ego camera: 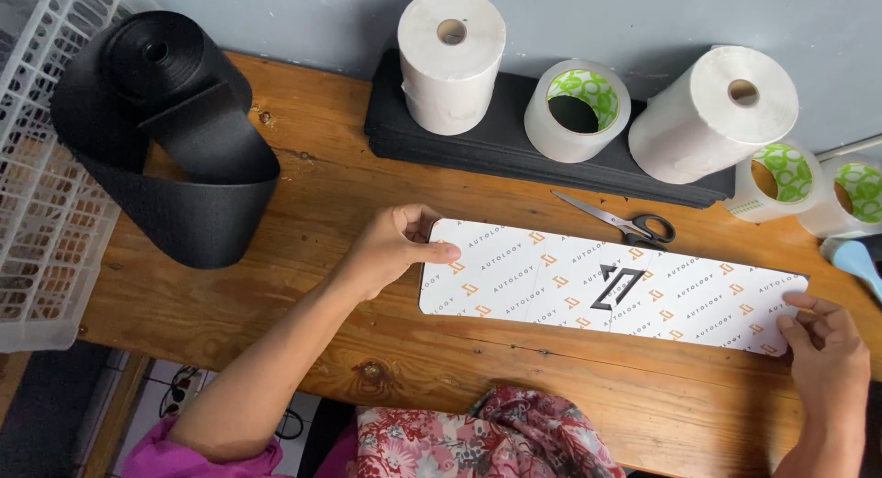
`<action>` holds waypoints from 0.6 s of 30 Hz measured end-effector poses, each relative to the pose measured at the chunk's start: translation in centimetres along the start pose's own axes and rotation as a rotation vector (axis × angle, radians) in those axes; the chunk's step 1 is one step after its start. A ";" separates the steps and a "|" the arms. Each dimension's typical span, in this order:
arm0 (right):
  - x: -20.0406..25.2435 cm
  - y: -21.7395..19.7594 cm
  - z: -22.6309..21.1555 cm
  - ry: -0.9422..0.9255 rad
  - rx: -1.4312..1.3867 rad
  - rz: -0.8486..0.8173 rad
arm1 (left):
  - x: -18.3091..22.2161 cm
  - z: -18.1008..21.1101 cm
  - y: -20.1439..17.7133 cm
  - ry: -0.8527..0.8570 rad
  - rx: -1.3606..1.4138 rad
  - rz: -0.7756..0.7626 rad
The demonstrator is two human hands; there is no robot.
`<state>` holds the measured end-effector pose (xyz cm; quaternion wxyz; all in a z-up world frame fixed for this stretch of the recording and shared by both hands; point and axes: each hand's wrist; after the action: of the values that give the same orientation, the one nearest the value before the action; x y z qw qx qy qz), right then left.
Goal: Trimming the edges of a patterned fabric strip with scissors and then applying a black adhesive strip to it, smoothing it down with a plastic tool.
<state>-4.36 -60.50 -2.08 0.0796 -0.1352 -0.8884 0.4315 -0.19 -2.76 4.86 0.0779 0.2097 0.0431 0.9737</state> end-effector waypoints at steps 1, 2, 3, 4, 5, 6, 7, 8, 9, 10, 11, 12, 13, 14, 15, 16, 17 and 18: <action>-0.1 0.1 0.3 0.001 0.000 -0.001 | 0.2 0.1 0.0 -0.002 0.000 -0.001; -0.2 0.1 0.6 -0.005 -0.020 0.001 | 0.3 0.3 0.1 0.009 -0.021 0.002; -0.4 0.2 0.9 -0.012 -0.041 0.002 | 0.5 0.5 0.1 0.019 -0.042 0.005; -0.3 0.2 0.8 -0.011 -0.041 0.003 | 0.4 0.4 0.1 0.019 -0.042 0.004; -0.2 0.2 0.6 -0.003 -0.047 0.006 | 0.4 0.4 0.1 0.021 -0.046 0.004; -0.2 0.2 0.5 0.005 -0.053 0.009 | 0.4 0.4 0.2 0.024 -0.050 0.004; -0.1 0.1 0.5 0.006 -0.053 0.011 | 0.3 0.2 0.2 0.024 -0.050 0.002; 0.0 0.1 0.5 -0.002 -0.050 0.011 | 0.3 0.0 0.2 0.027 -0.047 0.010; 0.1 0.0 0.4 -0.010 -0.048 0.011 | 0.2 -0.1 0.2 0.029 -0.043 0.018; 0.1 -0.1 0.2 -0.010 -0.048 0.013 | 0.3 0.0 0.2 0.031 -0.044 0.016; 0.2 -0.2 0.0 0.011 -0.033 0.012 | 0.5 0.1 0.2 0.029 -0.048 0.020; 0.2 -0.3 -0.2 0.032 -0.017 0.010 | 0.6 0.2 0.2 0.026 -0.052 0.025; 0.4 -0.3 -0.3 0.032 -0.018 0.010 | 0.8 0.4 0.2 0.026 -0.053 0.025; 0.4 -0.3 -0.4 0.029 -0.025 0.011 | 0.9 0.6 0.2 0.021 -0.074 0.028; 0.5 -0.3 -0.6 0.026 -0.032 0.011 | 1.1 0.8 0.2 0.016 -0.096 0.031; 0.5 -0.3 -0.6 0.027 -0.032 0.012 | 1.1 0.7 0.1 0.016 -0.097 0.030; 0.5 -0.2 -0.6 0.037 -0.070 0.006 | 1.0 0.5 0.0 0.019 -0.076 0.028; 0.5 -0.2 -0.7 0.047 -0.108 0.000 | 1.0 0.3 -0.1 0.021 -0.054 0.025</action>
<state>-4.70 -59.98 -1.48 0.0932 -0.1493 -0.9083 0.3795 -0.94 -2.45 5.56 0.0708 0.1977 0.0150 0.9776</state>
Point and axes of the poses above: each hand's wrist, its own x-axis away from the middle knuckle, its own y-axis out of the palm, z = x × y, and after that the axes turned 2 degrees about -z, right-handed
